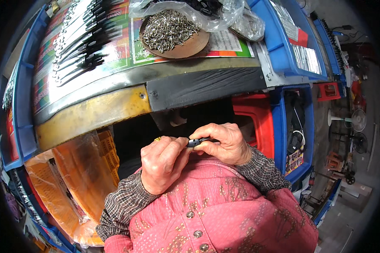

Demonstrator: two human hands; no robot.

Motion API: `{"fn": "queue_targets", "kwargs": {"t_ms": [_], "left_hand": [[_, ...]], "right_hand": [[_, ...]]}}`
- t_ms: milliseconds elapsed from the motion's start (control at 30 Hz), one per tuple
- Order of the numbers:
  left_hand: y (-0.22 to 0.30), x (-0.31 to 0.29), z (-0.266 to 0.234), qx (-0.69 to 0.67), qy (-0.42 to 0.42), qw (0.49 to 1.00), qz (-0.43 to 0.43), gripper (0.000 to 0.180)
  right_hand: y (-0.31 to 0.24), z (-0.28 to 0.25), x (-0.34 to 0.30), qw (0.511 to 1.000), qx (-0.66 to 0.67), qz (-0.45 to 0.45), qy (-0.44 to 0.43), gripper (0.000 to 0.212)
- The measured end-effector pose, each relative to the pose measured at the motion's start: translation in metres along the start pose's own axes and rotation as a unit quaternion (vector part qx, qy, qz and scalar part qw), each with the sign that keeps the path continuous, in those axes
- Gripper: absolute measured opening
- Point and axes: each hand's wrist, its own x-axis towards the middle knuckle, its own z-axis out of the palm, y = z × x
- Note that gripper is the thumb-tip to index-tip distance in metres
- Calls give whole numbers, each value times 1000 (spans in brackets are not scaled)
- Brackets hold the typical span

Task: The person assembles small pen parts by hand, joining plastic components and metal pins.

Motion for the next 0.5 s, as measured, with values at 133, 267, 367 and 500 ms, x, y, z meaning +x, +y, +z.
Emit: {"fn": "queue_targets", "kwargs": {"t_ms": [133, 267, 367, 500], "left_hand": [[-4, 5, -3, 2, 5, 1000, 20, 25], [-4, 11, -6, -10, 5, 999, 47, 24], [-2, 13, -9, -5, 10, 999, 42, 24], [-1, 19, -13, 19, 33, 998, 48, 26]], "right_hand": [[-2, -4, 8, 1000, 2, -6, -19, 17], [-3, -6, 11, 999, 8, -37, -12, 17], [-3, -7, 14, 998, -16, -58, -11, 18], [-12, -5, 19, 1000, -10, -9, 3, 20]]}}
